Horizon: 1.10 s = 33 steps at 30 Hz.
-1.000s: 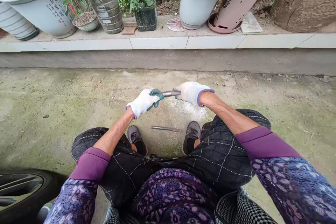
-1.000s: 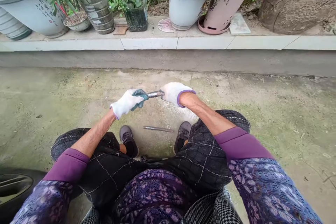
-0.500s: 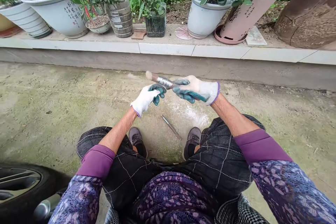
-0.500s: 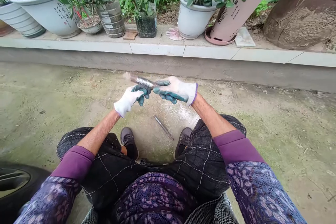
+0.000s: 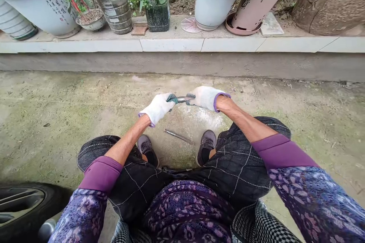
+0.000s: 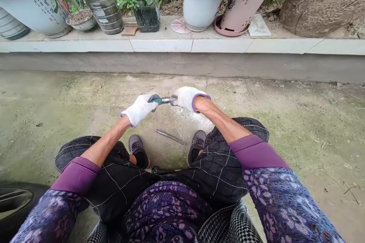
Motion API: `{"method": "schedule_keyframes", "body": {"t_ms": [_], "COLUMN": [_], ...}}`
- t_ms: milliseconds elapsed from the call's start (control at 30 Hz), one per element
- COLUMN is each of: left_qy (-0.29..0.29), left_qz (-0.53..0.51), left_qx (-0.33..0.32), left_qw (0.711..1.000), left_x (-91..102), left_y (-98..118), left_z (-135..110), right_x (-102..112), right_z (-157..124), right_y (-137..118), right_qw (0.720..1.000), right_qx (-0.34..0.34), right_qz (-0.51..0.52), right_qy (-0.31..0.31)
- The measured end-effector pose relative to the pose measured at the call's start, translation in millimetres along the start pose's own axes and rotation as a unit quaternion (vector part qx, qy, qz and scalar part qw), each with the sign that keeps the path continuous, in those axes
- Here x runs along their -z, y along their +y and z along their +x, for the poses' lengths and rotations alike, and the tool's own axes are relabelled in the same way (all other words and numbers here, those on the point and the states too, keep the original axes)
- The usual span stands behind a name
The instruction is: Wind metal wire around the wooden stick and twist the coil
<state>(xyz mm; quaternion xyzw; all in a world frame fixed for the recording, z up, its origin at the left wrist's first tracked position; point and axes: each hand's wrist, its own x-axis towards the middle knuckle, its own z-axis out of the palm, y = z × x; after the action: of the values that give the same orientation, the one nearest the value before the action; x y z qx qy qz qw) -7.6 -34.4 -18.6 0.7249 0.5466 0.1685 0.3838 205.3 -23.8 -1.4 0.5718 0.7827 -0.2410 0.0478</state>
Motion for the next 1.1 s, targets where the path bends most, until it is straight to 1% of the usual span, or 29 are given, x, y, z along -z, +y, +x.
{"method": "schedule_keyframes", "body": {"t_ms": [67,100,167,267,367,467,533,600,667,767,867,967,1033,1100], "left_qy": [0.022,0.037,0.064,0.092,0.107,0.108,0.095,0.082,0.077,0.088,0.097,0.069,0.052,0.034], "left_qz": [-0.091,-0.128,-0.168,-0.181,-0.196,-0.210,-0.219,-0.226,-0.225,-0.217,-0.199,-0.204,-0.206,-0.192], "left_qx": [0.029,0.034,0.027,0.005,-0.012,-0.023,-0.019,-0.006,0.010,0.023,0.037,0.014,-0.002,0.009], "left_qw": [0.995,0.990,0.983,0.979,0.975,0.971,0.971,0.971,0.971,0.972,0.974,0.976,0.977,0.981], "left_x": [-2.2,-2.1,-0.3,4.8,10.8,15.2,16.5,16.9,17.3,18.4,17.8,14.3,11.7,9.5], "left_y": [4.7,6.6,9.6,14.4,22.3,28.4,27.0,20.5,10.8,-2.0,-7.6,-7.7,-6.0,-3.4], "left_z": [-0.8,-0.8,-0.2,-1.2,-6.7,-12.6,-13.3,-10.2,-4.6,4.4,10.4,12.1,10.6,7.0], "right_x": [1.4,2.8,6.3,12.8,21.3,30.5,35.4,39.1,41.5,40.8,33.0,21.4,13.4,5.9], "right_z": [3.6,5.0,8.2,15.3,24.9,33.1,33.3,26.3,12.5,-11.9,-27.0,-30.7,-29.7,-26.1], "right_y": [-3.5,-5.5,-9.4,-13.4,-11.9,-6.8,-6.1,-10.4,-18.4,-27.6,-21.9,-4.4,6.7,13.9], "right_qw": [0.999,0.997,0.992,0.985,0.975,0.959,0.946,0.926,0.904,0.893,0.893,0.901,0.915,0.939], "right_qx": [-0.022,-0.030,-0.043,-0.062,-0.061,-0.053,-0.055,-0.049,-0.029,0.018,0.051,0.086,0.084,0.051], "right_qz": [-0.020,-0.021,-0.014,0.012,0.066,0.118,0.187,0.294,0.387,0.443,0.446,0.404,0.356,0.299], "right_qy": [0.045,0.070,0.114,0.161,0.202,0.252,0.260,0.233,0.181,0.076,-0.036,-0.136,-0.169,-0.160]}}
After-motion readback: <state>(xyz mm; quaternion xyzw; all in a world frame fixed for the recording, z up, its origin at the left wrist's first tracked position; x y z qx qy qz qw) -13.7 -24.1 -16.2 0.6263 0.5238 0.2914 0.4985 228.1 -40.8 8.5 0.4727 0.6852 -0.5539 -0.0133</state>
